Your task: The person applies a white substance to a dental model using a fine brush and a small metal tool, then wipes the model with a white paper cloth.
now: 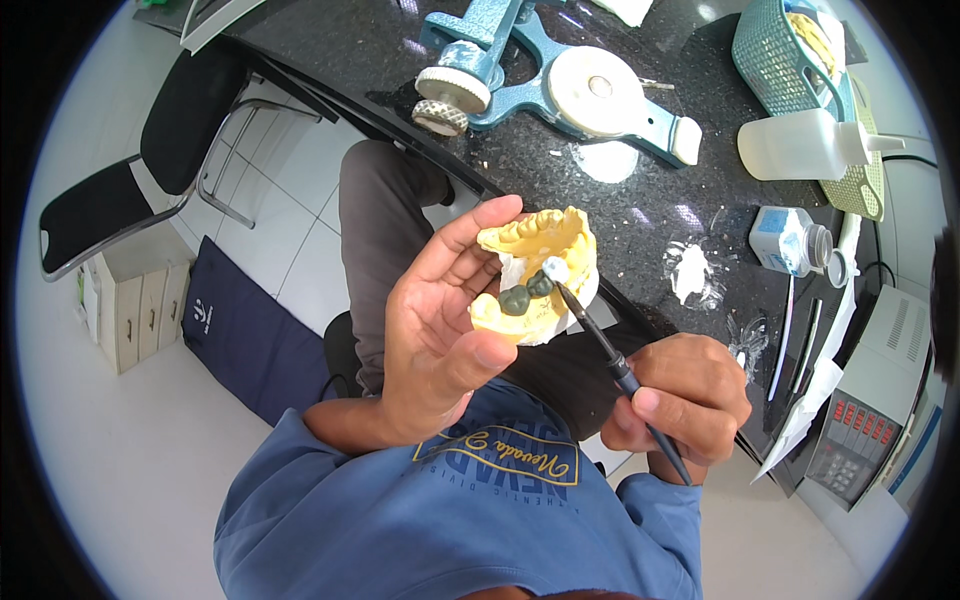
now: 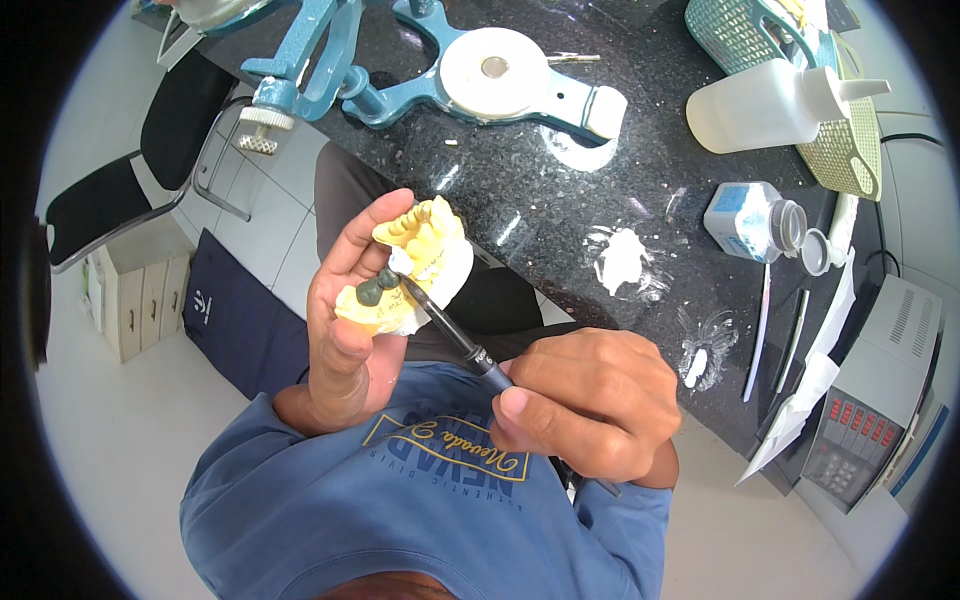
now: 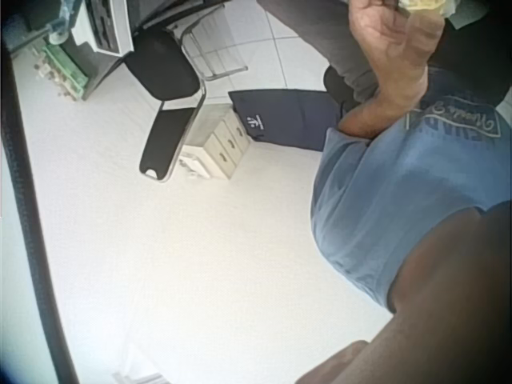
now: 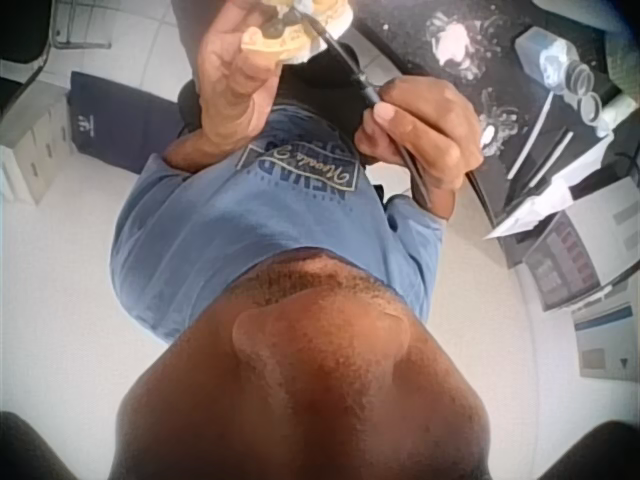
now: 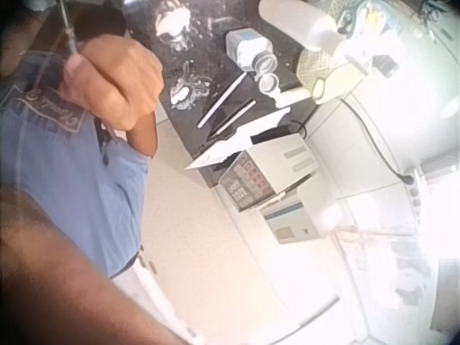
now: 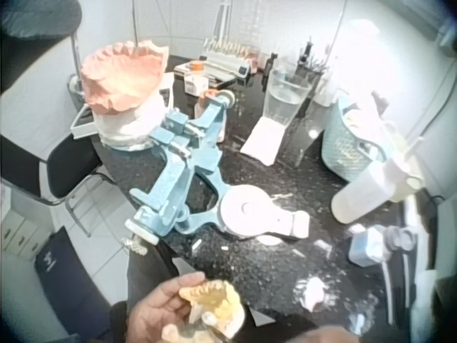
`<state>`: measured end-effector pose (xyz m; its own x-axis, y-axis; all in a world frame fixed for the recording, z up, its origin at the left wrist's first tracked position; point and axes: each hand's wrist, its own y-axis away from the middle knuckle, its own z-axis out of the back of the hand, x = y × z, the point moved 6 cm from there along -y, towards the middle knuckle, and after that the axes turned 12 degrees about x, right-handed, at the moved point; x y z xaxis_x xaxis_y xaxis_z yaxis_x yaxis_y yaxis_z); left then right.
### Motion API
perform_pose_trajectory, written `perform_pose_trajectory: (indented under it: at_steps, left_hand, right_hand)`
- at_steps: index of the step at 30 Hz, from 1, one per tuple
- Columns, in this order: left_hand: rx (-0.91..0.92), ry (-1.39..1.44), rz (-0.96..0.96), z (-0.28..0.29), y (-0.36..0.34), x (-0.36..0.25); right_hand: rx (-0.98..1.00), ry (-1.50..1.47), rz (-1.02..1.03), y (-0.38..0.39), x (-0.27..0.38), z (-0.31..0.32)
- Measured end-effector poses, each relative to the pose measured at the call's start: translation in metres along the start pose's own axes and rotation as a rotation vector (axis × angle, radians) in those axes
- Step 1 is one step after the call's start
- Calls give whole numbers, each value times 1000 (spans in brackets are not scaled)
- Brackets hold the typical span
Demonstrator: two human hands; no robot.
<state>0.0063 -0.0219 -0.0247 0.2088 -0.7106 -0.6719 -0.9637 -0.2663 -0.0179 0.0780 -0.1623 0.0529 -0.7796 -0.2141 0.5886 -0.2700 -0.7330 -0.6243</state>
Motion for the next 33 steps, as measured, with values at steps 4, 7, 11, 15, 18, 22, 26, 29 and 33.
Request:
perform_pose_trajectory:
  at_steps: [4,7,11,15,18,22,26,29,33]
  left_hand:
    - [5,15,0,1,1,0]
    - [17,19,5,1,1,0]
    - [14,20,7,0,1,0]
    - [12,15,-7,1,1,1]
    - [13,18,1,1,1,2]
    - [20,4,8,1,0,1]
    - [12,10,15,0,1,1]
    - [11,6,12,0,1,0]
    - [6,7,13,1,1,1]
  right_hand:
    - [6,-34,22,0,0,0]
    - [-1,-17,10,1,0,0]
    - [-16,-44,1,1,-1,2]
    - [-5,-31,-2,0,-1,1]
    - [-2,-19,0,-1,-1,0]
    - [0,-38,0,-1,-1,1]
    - [2,-24,-9,-1,-1,1]
    - [5,-33,-16,-1,0,1]
    - [9,-24,-26,-1,-1,1]
